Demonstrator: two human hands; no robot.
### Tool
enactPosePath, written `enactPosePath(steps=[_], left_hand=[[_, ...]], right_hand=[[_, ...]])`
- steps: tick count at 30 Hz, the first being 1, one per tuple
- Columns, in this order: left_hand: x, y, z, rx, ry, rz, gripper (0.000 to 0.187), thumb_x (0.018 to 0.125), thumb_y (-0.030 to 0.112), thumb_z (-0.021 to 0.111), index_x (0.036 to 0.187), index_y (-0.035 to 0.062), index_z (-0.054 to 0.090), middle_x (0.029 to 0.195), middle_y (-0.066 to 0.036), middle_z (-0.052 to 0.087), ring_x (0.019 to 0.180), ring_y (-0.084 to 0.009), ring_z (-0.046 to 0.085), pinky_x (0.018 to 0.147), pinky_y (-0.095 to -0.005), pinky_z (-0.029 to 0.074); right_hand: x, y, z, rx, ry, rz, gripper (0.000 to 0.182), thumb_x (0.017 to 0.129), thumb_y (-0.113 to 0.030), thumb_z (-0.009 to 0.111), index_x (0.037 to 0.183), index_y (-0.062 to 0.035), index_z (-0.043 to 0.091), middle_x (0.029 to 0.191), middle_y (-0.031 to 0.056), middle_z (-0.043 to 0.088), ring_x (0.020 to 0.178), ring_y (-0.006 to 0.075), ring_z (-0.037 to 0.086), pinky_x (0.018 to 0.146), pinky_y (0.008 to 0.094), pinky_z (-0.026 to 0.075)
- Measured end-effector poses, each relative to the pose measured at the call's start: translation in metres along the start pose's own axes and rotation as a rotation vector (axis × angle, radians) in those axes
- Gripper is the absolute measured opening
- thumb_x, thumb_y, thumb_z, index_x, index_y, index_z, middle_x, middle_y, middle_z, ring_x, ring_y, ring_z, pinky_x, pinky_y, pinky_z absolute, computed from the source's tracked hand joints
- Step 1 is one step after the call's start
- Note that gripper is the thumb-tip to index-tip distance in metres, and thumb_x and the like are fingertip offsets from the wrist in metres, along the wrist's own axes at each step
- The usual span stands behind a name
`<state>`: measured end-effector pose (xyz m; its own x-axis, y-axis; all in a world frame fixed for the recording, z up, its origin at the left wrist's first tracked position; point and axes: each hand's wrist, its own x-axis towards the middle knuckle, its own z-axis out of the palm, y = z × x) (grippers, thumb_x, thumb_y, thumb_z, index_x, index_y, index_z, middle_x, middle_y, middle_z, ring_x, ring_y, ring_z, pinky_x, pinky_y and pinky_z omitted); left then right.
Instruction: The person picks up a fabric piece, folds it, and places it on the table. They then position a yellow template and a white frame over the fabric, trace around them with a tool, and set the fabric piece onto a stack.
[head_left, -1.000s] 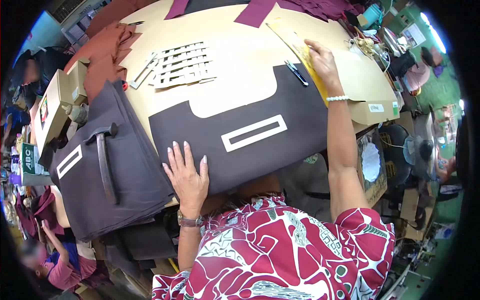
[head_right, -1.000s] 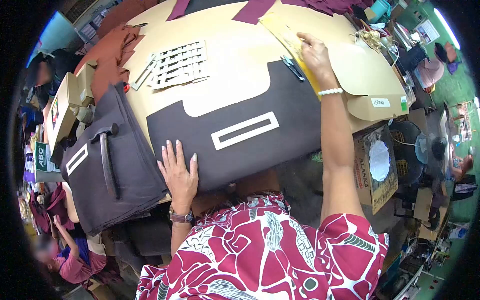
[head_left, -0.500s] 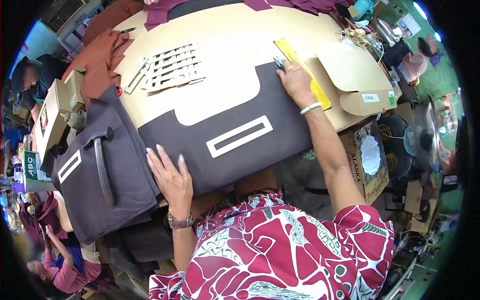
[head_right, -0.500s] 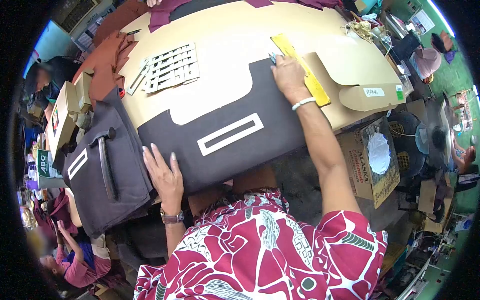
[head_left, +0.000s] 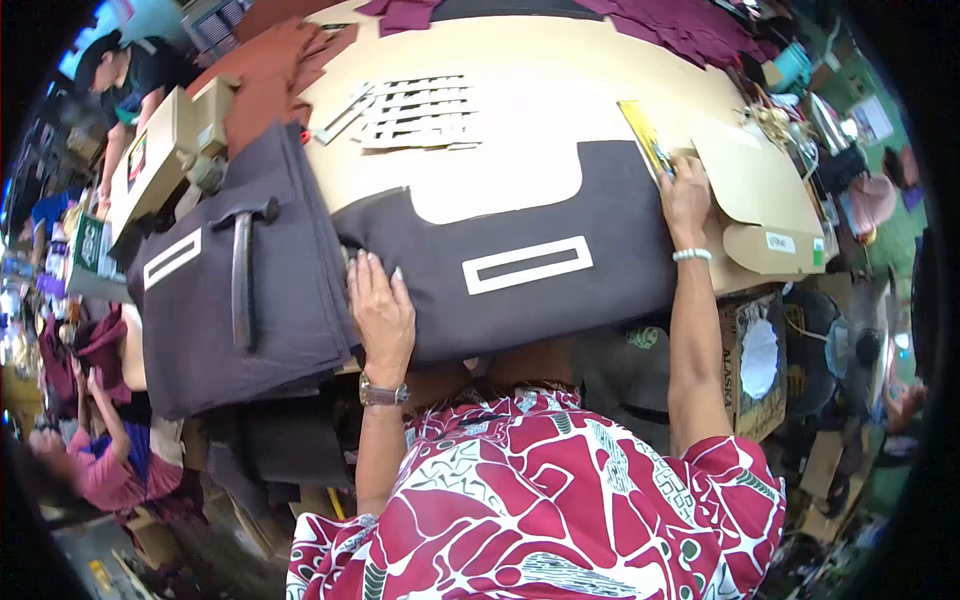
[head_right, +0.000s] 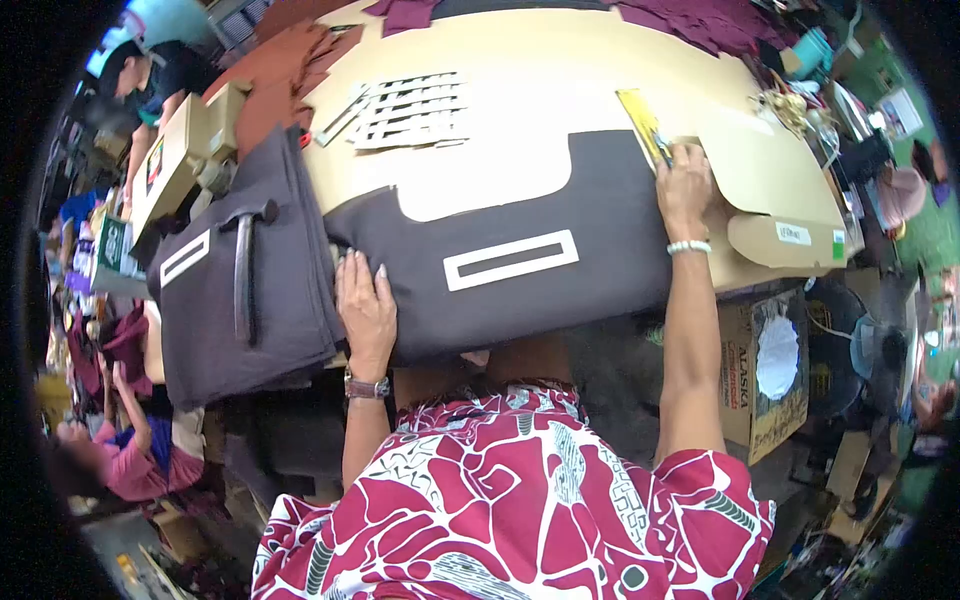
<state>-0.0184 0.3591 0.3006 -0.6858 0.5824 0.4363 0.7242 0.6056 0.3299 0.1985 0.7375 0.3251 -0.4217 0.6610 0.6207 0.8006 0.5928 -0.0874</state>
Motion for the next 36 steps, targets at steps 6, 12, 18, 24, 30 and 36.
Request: enactPosePath(steps=[6, 12, 18, 24, 30, 36], left_hand=[[-0.017, 0.011, -0.014, -0.133, 0.073, 0.056, 0.035, 0.085, 0.005, 0.053, 0.117, -0.0104, 0.053, 0.125, -0.025, 0.051, 0.112, -0.0367, 0.052, 0.096, -0.0410, 0.042], [-0.044, 0.029, -0.037, -0.342, 0.083, 0.102, 0.039, 0.078, -0.009, 0.052, 0.117, -0.0078, 0.055, 0.122, -0.022, 0.055, 0.112, -0.0329, 0.055, 0.094, -0.0366, 0.046], [-0.025, 0.045, -0.080, -0.464, 0.246, 0.069, 0.041, 0.078, -0.012, 0.052, 0.118, -0.0059, 0.055, 0.122, -0.021, 0.055, 0.109, -0.0320, 0.058, 0.090, -0.0344, 0.048], [-0.019, 0.040, -0.100, -0.469, 0.315, 0.056, 0.046, 0.075, -0.013, 0.053, 0.121, -0.0053, 0.054, 0.125, -0.021, 0.053, 0.110, -0.0328, 0.056, 0.091, -0.0345, 0.048], [-0.002, 0.006, -0.160, -0.206, 0.499, -0.027, 0.041, 0.080, -0.006, 0.055, 0.120, -0.0012, 0.057, 0.126, -0.020, 0.054, 0.117, -0.0323, 0.052, 0.099, -0.0374, 0.040], [0.054, -0.083, -0.241, 0.258, 0.746, 0.085, 0.044, 0.080, -0.003, 0.056, 0.124, 0.0007, 0.054, 0.126, -0.019, 0.054, 0.117, -0.0335, 0.051, 0.099, -0.0391, 0.039]], right_hand=[[-0.075, -0.040, -0.067, -0.151, -0.156, 0.204, 0.033, 0.083, -0.031, 0.062, 0.094, 0.0001, 0.064, 0.094, 0.0153, 0.060, 0.091, 0.0321, 0.057, 0.080, 0.0413, 0.046], [-0.118, -0.028, -0.072, 0.156, -0.152, 0.231, 0.024, 0.083, -0.022, 0.064, 0.085, 0.0012, 0.062, 0.090, 0.0159, 0.059, 0.085, 0.0341, 0.056, 0.078, 0.0432, 0.044], [-0.104, -0.027, -0.058, 0.045, -0.056, 0.129, 0.029, 0.084, -0.027, 0.063, 0.091, 0.0009, 0.062, 0.091, 0.0149, 0.059, 0.084, 0.0322, 0.057, 0.076, 0.0418, 0.044], [-0.073, -0.032, -0.057, 0.363, -0.591, 0.349, 0.014, 0.084, -0.011, 0.059, 0.087, 0.0031, 0.057, 0.084, 0.0088, 0.058, 0.074, 0.0183, 0.053, 0.069, 0.0339, 0.043], [-0.053, -0.083, -0.068, 1.492, -0.490, 0.544, 0.007, 0.088, -0.010, 0.053, 0.081, -0.0069, 0.051, 0.080, 0.0002, 0.050, 0.078, 0.0105, 0.050, 0.075, 0.0256, 0.042], [-0.020, -0.199, -0.023, 2.239, -1.017, 0.308, 0.006, 0.085, -0.004, 0.052, 0.090, -0.0069, 0.055, 0.083, -0.0004, 0.052, 0.079, 0.0092, 0.052, 0.076, 0.0233, 0.045]])
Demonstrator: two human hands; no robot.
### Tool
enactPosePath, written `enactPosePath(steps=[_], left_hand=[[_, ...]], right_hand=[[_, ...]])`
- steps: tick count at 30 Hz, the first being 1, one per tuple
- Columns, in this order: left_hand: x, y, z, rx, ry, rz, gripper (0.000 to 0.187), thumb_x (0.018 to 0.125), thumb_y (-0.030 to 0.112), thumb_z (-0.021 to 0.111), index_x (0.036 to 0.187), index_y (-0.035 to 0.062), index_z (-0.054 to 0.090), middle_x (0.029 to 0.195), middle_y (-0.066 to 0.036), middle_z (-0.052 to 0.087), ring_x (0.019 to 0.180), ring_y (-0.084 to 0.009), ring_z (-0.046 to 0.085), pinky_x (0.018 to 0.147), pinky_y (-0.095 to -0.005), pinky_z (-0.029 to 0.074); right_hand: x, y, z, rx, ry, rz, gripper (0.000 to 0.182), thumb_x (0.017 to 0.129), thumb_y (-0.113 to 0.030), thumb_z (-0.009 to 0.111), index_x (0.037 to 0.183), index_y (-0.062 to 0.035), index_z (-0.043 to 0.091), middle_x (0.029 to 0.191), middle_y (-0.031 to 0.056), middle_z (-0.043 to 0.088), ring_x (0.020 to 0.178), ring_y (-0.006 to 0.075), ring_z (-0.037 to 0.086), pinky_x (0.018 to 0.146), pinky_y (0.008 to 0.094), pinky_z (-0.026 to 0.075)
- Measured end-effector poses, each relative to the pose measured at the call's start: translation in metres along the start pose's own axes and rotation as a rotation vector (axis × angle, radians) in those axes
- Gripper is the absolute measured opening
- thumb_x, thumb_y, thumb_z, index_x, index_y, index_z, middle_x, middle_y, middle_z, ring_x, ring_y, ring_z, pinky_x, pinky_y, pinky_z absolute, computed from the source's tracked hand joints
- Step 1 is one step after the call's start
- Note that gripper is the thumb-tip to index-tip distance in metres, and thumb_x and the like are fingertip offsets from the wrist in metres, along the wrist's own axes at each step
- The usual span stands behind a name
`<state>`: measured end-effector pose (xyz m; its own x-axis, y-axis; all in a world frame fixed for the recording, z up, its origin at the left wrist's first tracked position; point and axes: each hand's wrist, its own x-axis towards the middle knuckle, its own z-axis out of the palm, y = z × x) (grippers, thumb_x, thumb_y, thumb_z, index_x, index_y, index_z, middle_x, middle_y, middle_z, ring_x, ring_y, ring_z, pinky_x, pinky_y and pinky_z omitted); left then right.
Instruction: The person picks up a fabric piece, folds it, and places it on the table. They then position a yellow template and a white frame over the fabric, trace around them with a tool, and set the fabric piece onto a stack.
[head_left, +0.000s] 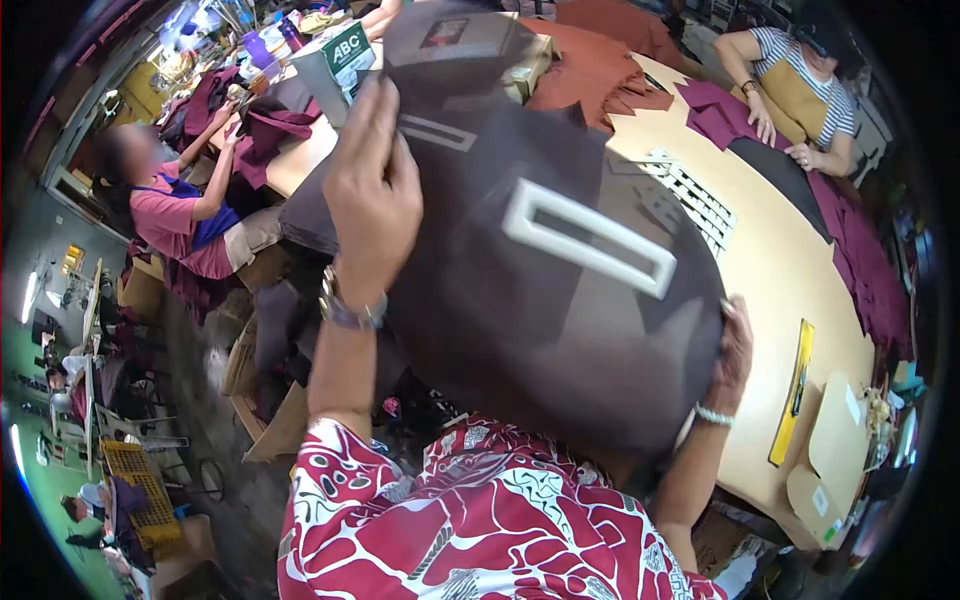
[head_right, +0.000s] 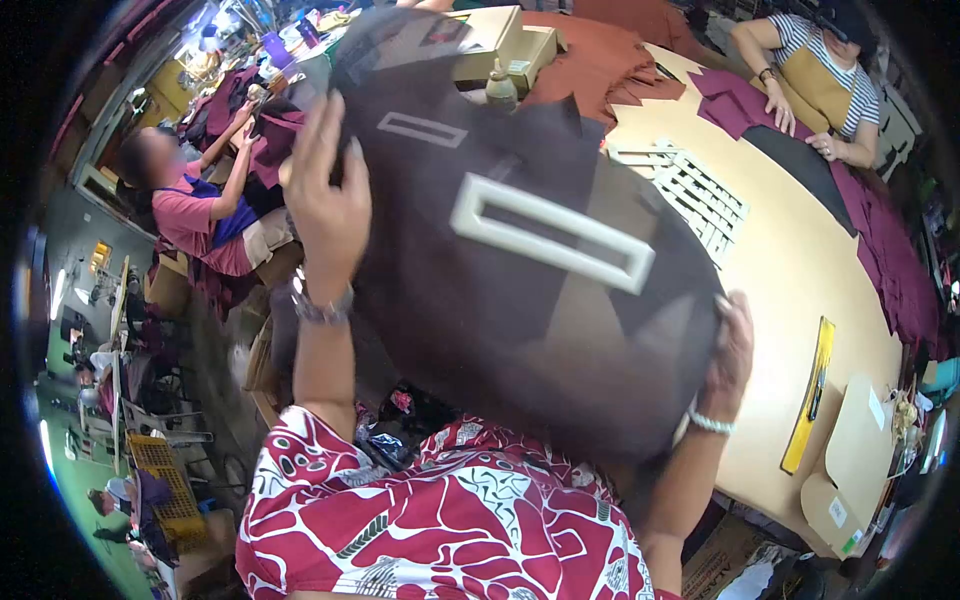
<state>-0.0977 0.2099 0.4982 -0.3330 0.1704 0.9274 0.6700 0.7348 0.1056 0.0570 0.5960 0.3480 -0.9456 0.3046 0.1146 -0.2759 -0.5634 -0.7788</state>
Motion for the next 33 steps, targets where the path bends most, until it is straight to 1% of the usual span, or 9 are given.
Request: enactPosePath(steps=[1, 5, 9, 11, 16, 19, 22, 26, 33], left_hand=[[0.013, -0.022, 0.005, 0.046, 0.036, 0.034, 0.043, 0.080, -0.002, 0.057, 0.123, 0.0008, 0.055, 0.125, -0.018, 0.054, 0.117, -0.0335, 0.051, 0.099, -0.0390, 0.039], [0.058, -0.120, 0.035, 0.336, -0.004, 0.142, 0.040, 0.082, 0.012, 0.057, 0.121, 0.0010, 0.056, 0.123, -0.015, 0.056, 0.115, -0.0321, 0.050, 0.099, -0.0399, 0.038], [0.060, -0.197, 0.087, 0.459, -0.180, 0.063, 0.040, 0.080, 0.015, 0.056, 0.118, 0.0014, 0.058, 0.122, -0.013, 0.056, 0.119, -0.0300, 0.046, 0.099, -0.0429, 0.037], [0.044, -0.227, 0.110, 0.524, -0.412, -0.045, 0.044, 0.080, 0.017, 0.056, 0.122, 0.0028, 0.055, 0.130, -0.011, 0.051, 0.124, -0.0298, 0.042, 0.099, -0.0488, 0.035], [-0.017, -0.249, 0.153, 0.605, -0.629, -0.402, 0.054, 0.087, 0.034, 0.051, 0.136, 0.0120, 0.041, 0.148, -0.017, 0.024, 0.137, -0.0385, 0.019, 0.102, -0.0657, 0.019], [-0.034, -0.225, 0.157, 0.266, -0.638, -0.483, 0.068, 0.088, 0.057, 0.040, 0.140, 0.0138, 0.036, 0.147, -0.022, 0.023, 0.137, -0.0420, 0.017, 0.104, -0.0660, 0.015], [-0.045, -0.211, 0.164, 0.120, -0.831, -0.551, 0.081, 0.083, 0.068, 0.040, 0.142, 0.0128, 0.033, 0.148, -0.022, 0.022, 0.137, -0.0415, 0.017, 0.104, -0.0652, 0.013], [-0.052, -0.212, 0.181, 0.174, -0.897, -0.543, 0.087, 0.079, 0.071, 0.042, 0.143, 0.0123, 0.031, 0.149, -0.021, 0.020, 0.137, -0.0406, 0.016, 0.105, -0.0646, 0.011], [-0.048, -0.228, 0.189, 0.134, -0.901, -0.624, 0.090, 0.076, 0.071, 0.045, 0.144, 0.0143, 0.029, 0.150, -0.018, 0.018, 0.139, -0.0394, 0.014, 0.106, -0.0625, 0.011]], right_hand=[[0.018, 0.002, 0.044, -0.116, 0.265, 0.006, 0.012, 0.084, 0.001, 0.054, 0.094, -0.0059, 0.054, 0.085, -0.0013, 0.051, 0.080, 0.0089, 0.051, 0.076, 0.0212, 0.044], [0.098, 0.030, 0.102, -0.206, 0.032, -0.248, 0.025, 0.083, 0.006, 0.055, 0.107, 0.0004, 0.055, 0.105, 0.0082, 0.060, 0.089, 0.0112, 0.056, 0.082, 0.0220, 0.044], [0.131, 0.054, 0.150, -1.111, 0.101, -0.875, 0.023, 0.079, 0.005, 0.054, 0.100, -0.0010, 0.060, 0.107, 0.0119, 0.061, 0.098, 0.0224, 0.059, 0.088, 0.0317, 0.045], [0.145, 0.082, 0.158, -1.238, 0.026, -0.902, 0.025, 0.076, 0.006, 0.054, 0.099, -0.0024, 0.061, 0.113, 0.0144, 0.058, 0.104, 0.0302, 0.056, 0.091, 0.0370, 0.044], [0.159, 0.148, 0.134, -1.581, 0.145, -0.855, 0.051, 0.080, -0.014, 0.064, 0.126, -0.0008, 0.046, 0.117, 0.0193, 0.053, 0.106, 0.0322, 0.055, 0.091, 0.0358, 0.044], [0.151, 0.142, 0.142, -1.200, 0.174, -0.179, 0.058, 0.082, -0.025, 0.065, 0.128, 0.0032, 0.043, 0.116, 0.0210, 0.055, 0.103, 0.0331, 0.057, 0.088, 0.0397, 0.045], [0.163, 0.142, 0.136, -1.087, 0.229, -0.003, 0.070, 0.080, -0.040, 0.065, 0.128, 0.0066, 0.042, 0.113, 0.0215, 0.058, 0.101, 0.0330, 0.059, 0.088, 0.0389, 0.045], [0.189, 0.159, 0.113, -1.188, 0.326, -0.025, 0.078, 0.074, -0.049, 0.067, 0.124, 0.0081, 0.046, 0.110, 0.0240, 0.059, 0.102, 0.0335, 0.059, 0.089, 0.0387, 0.044], [0.206, 0.145, 0.115, -1.177, 0.391, -0.037, 0.063, 0.074, -0.042, 0.068, 0.113, 0.0064, 0.057, 0.109, 0.0232, 0.060, 0.101, 0.0354, 0.058, 0.089, 0.0397, 0.044]])
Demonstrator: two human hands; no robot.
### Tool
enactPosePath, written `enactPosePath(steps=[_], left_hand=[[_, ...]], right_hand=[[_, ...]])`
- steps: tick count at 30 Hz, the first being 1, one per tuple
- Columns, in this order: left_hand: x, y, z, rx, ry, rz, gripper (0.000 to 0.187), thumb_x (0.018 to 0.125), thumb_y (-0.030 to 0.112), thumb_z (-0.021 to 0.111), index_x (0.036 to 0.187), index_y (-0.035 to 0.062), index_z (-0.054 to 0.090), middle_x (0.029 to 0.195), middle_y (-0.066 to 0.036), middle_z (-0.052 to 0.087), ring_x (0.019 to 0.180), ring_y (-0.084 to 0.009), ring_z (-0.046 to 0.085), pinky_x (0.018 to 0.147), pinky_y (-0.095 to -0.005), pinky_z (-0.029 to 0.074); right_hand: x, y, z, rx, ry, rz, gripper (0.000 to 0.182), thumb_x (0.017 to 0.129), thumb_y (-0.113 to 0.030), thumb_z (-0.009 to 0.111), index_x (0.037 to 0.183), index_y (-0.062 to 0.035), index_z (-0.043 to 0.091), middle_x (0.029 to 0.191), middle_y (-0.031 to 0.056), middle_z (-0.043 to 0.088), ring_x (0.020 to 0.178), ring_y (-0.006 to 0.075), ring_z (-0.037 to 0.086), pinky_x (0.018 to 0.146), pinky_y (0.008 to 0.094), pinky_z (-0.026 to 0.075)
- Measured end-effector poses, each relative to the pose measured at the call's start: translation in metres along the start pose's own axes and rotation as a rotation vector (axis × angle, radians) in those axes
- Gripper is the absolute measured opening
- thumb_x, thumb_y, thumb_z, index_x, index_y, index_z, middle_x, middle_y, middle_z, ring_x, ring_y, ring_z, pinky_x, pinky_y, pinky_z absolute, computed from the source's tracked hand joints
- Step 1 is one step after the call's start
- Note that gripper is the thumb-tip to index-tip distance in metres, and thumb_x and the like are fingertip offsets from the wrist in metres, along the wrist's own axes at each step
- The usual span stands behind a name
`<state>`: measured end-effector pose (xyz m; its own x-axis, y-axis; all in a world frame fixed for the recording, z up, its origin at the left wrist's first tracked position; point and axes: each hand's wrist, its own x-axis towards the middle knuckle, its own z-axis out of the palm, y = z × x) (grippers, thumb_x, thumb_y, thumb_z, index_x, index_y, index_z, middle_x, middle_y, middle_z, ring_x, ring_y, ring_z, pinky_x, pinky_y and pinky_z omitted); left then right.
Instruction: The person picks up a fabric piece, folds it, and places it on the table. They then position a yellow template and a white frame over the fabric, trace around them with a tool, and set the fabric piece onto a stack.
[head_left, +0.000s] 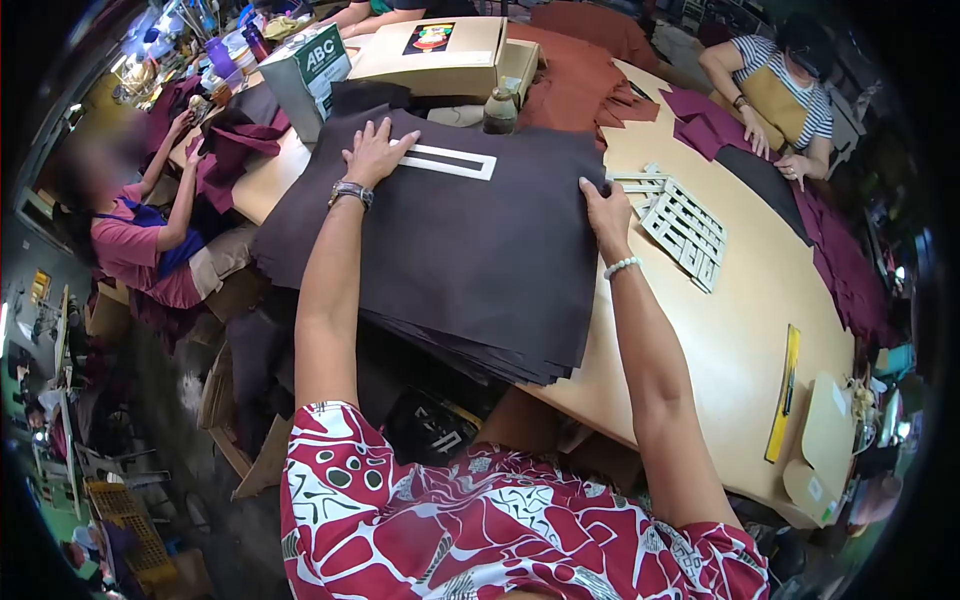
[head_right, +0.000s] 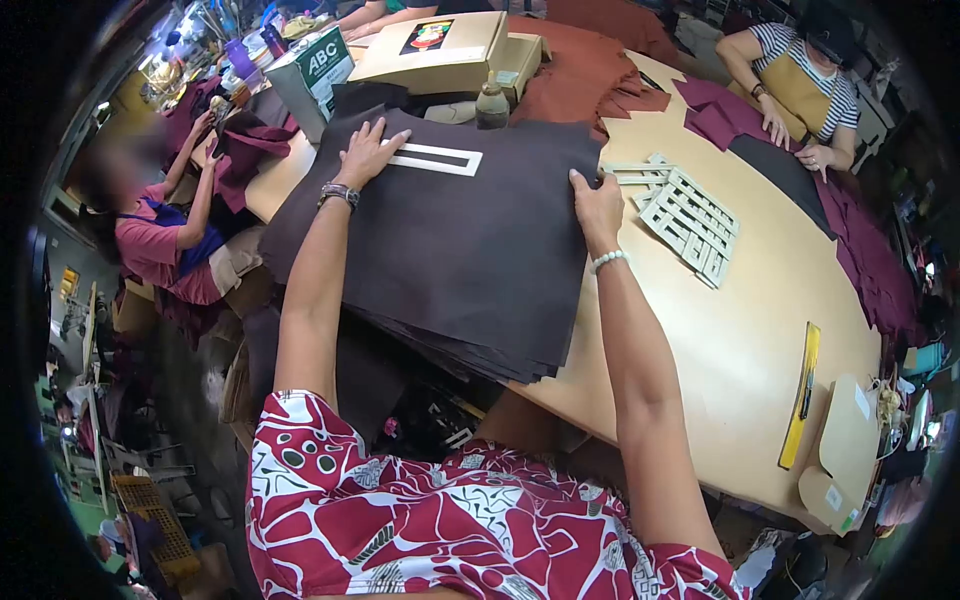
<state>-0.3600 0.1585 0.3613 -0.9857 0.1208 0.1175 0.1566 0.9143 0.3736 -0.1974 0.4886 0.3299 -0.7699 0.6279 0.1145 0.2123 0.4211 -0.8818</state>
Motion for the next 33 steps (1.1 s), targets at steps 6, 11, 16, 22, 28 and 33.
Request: enactPosePath(steps=[6, 11, 16, 22, 28, 33], left_hand=[[0.014, -0.014, 0.003, 0.010, 0.056, 0.062, 0.094, 0.074, 0.075, 0.046, 0.144, 0.0145, 0.028, 0.150, -0.017, 0.020, 0.139, -0.0364, 0.016, 0.107, -0.0597, 0.014], [0.013, -0.004, -0.009, 0.073, 0.143, 0.127, 0.094, 0.074, 0.075, 0.047, 0.143, 0.0129, 0.030, 0.147, -0.017, 0.027, 0.136, -0.0363, 0.023, 0.106, -0.0606, 0.016], [-0.020, 0.038, -0.006, 0.165, 0.359, 0.173, 0.084, 0.082, 0.069, 0.041, 0.142, 0.0108, 0.031, 0.145, -0.019, 0.031, 0.134, -0.0386, 0.026, 0.102, -0.0640, 0.023], [-0.042, 0.045, 0.030, 0.223, 0.344, 0.179, 0.078, 0.083, 0.067, 0.040, 0.137, 0.0106, 0.042, 0.142, -0.020, 0.035, 0.134, -0.0382, 0.027, 0.104, -0.0622, 0.018], [-0.048, 0.036, 0.028, 0.188, 0.412, 0.253, 0.073, 0.085, 0.063, 0.044, 0.134, 0.0093, 0.044, 0.141, -0.020, 0.036, 0.133, -0.0382, 0.028, 0.104, -0.0624, 0.019], [-0.058, 0.031, 0.023, 0.122, 0.394, 0.270, 0.074, 0.084, 0.060, 0.047, 0.135, 0.0070, 0.042, 0.142, -0.021, 0.034, 0.134, -0.0387, 0.025, 0.104, -0.0625, 0.018]], right_hand=[[0.006, -0.008, -0.002, -0.216, 0.086, -0.093, 0.052, 0.073, -0.042, 0.070, 0.102, 0.0009, 0.065, 0.108, 0.0189, 0.059, 0.098, 0.0318, 0.058, 0.087, 0.0394, 0.045], [-0.003, -0.018, -0.003, -0.291, 0.149, -0.183, 0.050, 0.072, -0.040, 0.072, 0.102, -0.0010, 0.066, 0.104, 0.0169, 0.059, 0.096, 0.0303, 0.058, 0.085, 0.0393, 0.046], [-0.002, -0.018, -0.003, -0.347, 0.168, -0.320, 0.036, 0.075, -0.034, 0.070, 0.094, -0.0026, 0.066, 0.096, 0.0137, 0.062, 0.091, 0.0297, 0.059, 0.079, 0.0392, 0.046], [-0.035, -0.060, -0.006, -0.022, -0.023, -0.585, 0.020, 0.082, -0.016, 0.065, 0.097, -0.0033, 0.060, 0.091, 0.0134, 0.065, 0.083, 0.0303, 0.063, 0.073, 0.0351, 0.049], [-0.064, -0.097, -0.032, 0.250, -0.014, -0.793, 0.042, 0.082, 0.002, 0.061, 0.121, -0.0062, 0.046, 0.088, 0.0146, 0.065, 0.083, 0.0267, 0.066, 0.072, 0.0317, 0.049], [-0.011, -0.029, -0.019, -0.037, -0.004, -0.402, 0.046, 0.079, 0.000, 0.061, 0.121, -0.0052, 0.042, 0.100, 0.0215, 0.062, 0.072, 0.0268, 0.063, 0.071, 0.0357, 0.049]])
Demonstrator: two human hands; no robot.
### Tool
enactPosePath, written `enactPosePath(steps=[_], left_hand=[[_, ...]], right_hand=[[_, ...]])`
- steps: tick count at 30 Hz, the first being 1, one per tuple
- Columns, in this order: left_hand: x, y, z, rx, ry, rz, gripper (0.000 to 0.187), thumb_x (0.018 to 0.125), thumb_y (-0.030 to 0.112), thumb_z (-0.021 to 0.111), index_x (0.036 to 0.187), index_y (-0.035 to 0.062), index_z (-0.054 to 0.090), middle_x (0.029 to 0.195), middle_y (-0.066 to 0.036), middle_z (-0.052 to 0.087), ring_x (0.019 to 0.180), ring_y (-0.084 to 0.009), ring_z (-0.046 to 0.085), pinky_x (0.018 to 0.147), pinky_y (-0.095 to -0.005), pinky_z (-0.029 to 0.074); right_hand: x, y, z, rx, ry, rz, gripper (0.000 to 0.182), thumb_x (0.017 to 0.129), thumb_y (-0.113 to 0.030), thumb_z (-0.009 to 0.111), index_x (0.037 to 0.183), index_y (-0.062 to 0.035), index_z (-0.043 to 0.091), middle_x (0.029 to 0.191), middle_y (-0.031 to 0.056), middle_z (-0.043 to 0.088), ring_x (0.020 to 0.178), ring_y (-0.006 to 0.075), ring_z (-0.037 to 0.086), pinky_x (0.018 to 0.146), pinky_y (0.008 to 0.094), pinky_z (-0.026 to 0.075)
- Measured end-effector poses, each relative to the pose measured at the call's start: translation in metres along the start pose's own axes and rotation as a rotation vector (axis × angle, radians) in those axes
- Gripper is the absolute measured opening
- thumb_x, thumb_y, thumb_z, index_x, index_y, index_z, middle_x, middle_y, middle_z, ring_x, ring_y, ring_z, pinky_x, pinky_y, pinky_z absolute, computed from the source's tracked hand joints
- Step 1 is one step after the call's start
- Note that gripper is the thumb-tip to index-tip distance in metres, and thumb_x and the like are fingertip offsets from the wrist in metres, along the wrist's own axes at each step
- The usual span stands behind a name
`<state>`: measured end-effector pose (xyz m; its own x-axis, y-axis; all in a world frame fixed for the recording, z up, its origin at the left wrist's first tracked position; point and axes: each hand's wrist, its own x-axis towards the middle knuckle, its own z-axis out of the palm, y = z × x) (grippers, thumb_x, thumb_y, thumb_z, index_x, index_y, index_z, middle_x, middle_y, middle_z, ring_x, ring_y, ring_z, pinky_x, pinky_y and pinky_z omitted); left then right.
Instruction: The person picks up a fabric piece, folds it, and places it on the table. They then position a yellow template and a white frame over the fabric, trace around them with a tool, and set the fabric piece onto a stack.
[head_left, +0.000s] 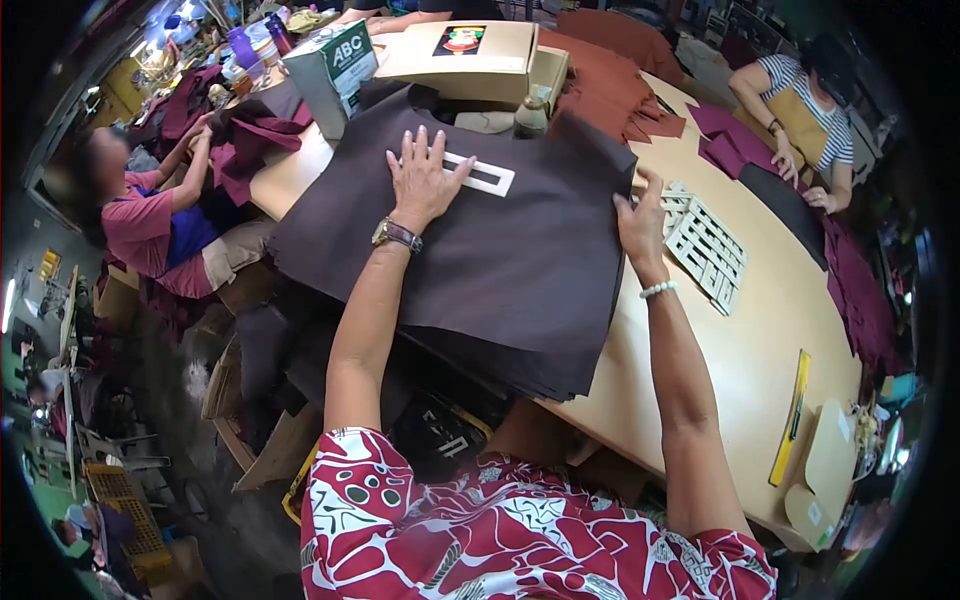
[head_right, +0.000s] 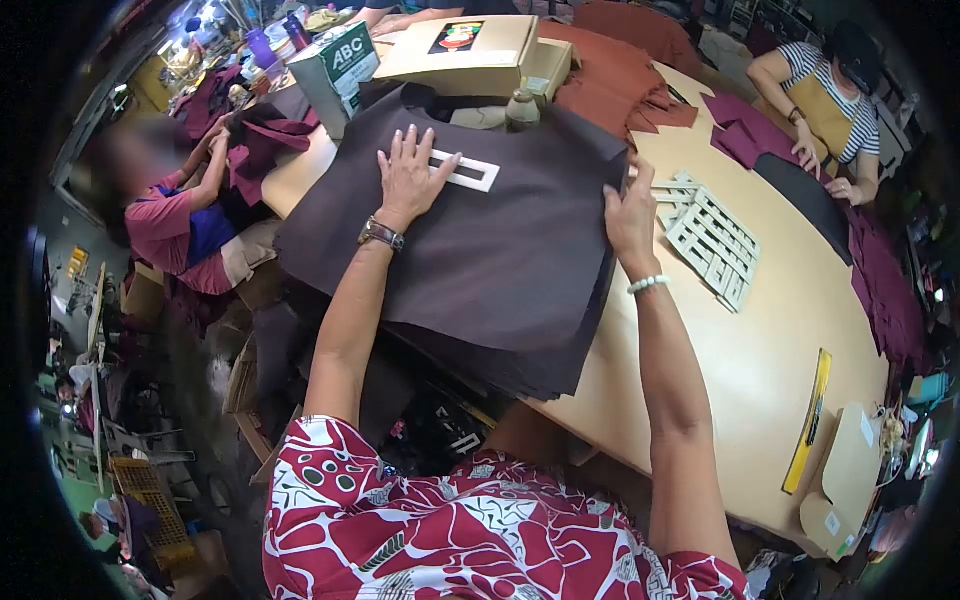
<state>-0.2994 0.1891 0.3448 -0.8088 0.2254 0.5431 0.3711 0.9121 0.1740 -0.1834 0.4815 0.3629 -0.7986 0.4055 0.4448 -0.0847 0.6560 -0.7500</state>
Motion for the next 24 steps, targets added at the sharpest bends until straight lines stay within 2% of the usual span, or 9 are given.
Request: enactPosePath(steps=[3, 4, 7, 8, 12, 15, 16, 20, 24], left_hand=[[0.003, 0.003, -0.007, -0.021, -0.046, -0.039, 0.079, 0.082, 0.063, 0.049, 0.137, 0.0067, 0.040, 0.143, -0.021, 0.032, 0.135, -0.0386, 0.023, 0.105, -0.0625, 0.015], [0.008, 0.002, -0.010, -0.031, -0.060, -0.066, 0.084, 0.080, 0.066, 0.049, 0.139, 0.0070, 0.037, 0.145, -0.022, 0.028, 0.137, -0.0384, 0.020, 0.106, -0.0627, 0.013], [0.035, -0.010, -0.011, -0.114, -0.029, -0.237, 0.085, 0.080, 0.066, 0.048, 0.139, 0.0064, 0.037, 0.146, -0.023, 0.026, 0.137, -0.0392, 0.019, 0.105, -0.0629, 0.013], [0.045, -0.018, -0.010, -0.110, -0.020, -0.278, 0.084, 0.080, 0.065, 0.048, 0.139, 0.0066, 0.036, 0.147, -0.022, 0.025, 0.137, -0.0390, 0.018, 0.106, -0.0627, 0.013], [0.069, -0.044, 0.009, -0.111, 0.085, -0.366, 0.082, 0.082, 0.065, 0.043, 0.141, 0.0075, 0.034, 0.149, -0.018, 0.024, 0.138, -0.0382, 0.017, 0.107, -0.0616, 0.012], [0.072, -0.048, -0.001, -0.242, -0.546, -0.509, 0.085, 0.081, 0.066, 0.042, 0.142, 0.0082, 0.031, 0.150, -0.016, 0.022, 0.138, -0.0376, 0.017, 0.107, -0.0609, 0.011], [0.074, -0.049, 0.000, -0.222, -0.534, -0.505, 0.088, 0.079, 0.067, 0.042, 0.143, 0.0087, 0.028, 0.150, -0.016, 0.020, 0.139, -0.0370, 0.016, 0.108, -0.0597, 0.010], [0.063, -0.042, 0.016, -0.104, 0.063, -0.436, 0.078, 0.086, 0.057, 0.044, 0.144, 0.0087, 0.024, 0.149, -0.017, 0.022, 0.138, -0.0377, 0.019, 0.107, -0.0587, 0.017], [0.060, -0.045, 0.019, -0.151, 0.129, -0.426, 0.073, 0.089, 0.055, 0.040, 0.143, 0.0078, 0.026, 0.147, -0.017, 0.028, 0.136, -0.0350, 0.024, 0.107, -0.0578, 0.019]], right_hand=[[-0.011, 0.019, 0.009, 0.015, -0.062, 0.013, 0.048, 0.079, -0.001, 0.060, 0.122, -0.0050, 0.038, 0.101, 0.0235, 0.060, 0.066, 0.0273, 0.061, 0.069, 0.0370, 0.049], [-0.015, 0.002, 0.005, 0.047, -0.056, 0.063, 0.040, 0.078, 0.000, 0.058, 0.116, -0.0032, 0.046, 0.100, 0.0203, 0.061, 0.075, 0.0276, 0.062, 0.073, 0.0361, 0.048], [-0.007, 0.013, 0.007, -0.022, -0.125, -0.173, 0.030, 0.077, 0.003, 0.056, 0.107, -0.0019, 0.056, 0.102, 0.0171, 0.061, 0.088, 0.0280, 0.061, 0.080, 0.0351, 0.047], [-0.006, 0.006, 0.007, 0.046, -0.132, -0.122, 0.027, 0.076, 0.004, 0.054, 0.102, -0.0004, 0.062, 0.108, 0.0151, 0.060, 0.100, 0.0297, 0.057, 0.089, 0.0350, 0.044], [-0.003, 0.016, 0.008, -0.087, -0.113, -0.220, 0.033, 0.076, 0.003, 0.053, 0.109, 0.0020, 0.059, 0.110, 0.0170, 0.058, 0.104, 0.0320, 0.056, 0.094, 0.0365, 0.043], [-0.008, 0.020, 0.007, -0.111, -0.145, -0.195, 0.035, 0.076, 0.003, 0.053, 0.111, 0.0034, 0.058, 0.112, 0.0177, 0.058, 0.106, 0.0330, 0.055, 0.095, 0.0371, 0.042], [-0.009, 0.021, 0.008, -0.112, -0.156, -0.193, 0.035, 0.076, 0.002, 0.053, 0.111, 0.0035, 0.058, 0.112, 0.0180, 0.058, 0.106, 0.0333, 0.055, 0.095, 0.0371, 0.042], [-0.010, 0.019, 0.010, -0.074, -0.154, -0.143, 0.037, 0.076, 0.001, 0.055, 0.113, 0.0037, 0.057, 0.113, 0.0184, 0.057, 0.106, 0.0342, 0.055, 0.094, 0.0372, 0.042], [-0.003, 0.029, 0.015, -0.142, -0.043, -0.240, 0.038, 0.077, -0.002, 0.057, 0.114, 0.0036, 0.057, 0.115, 0.0191, 0.056, 0.107, 0.0343, 0.054, 0.095, 0.0375, 0.041]])
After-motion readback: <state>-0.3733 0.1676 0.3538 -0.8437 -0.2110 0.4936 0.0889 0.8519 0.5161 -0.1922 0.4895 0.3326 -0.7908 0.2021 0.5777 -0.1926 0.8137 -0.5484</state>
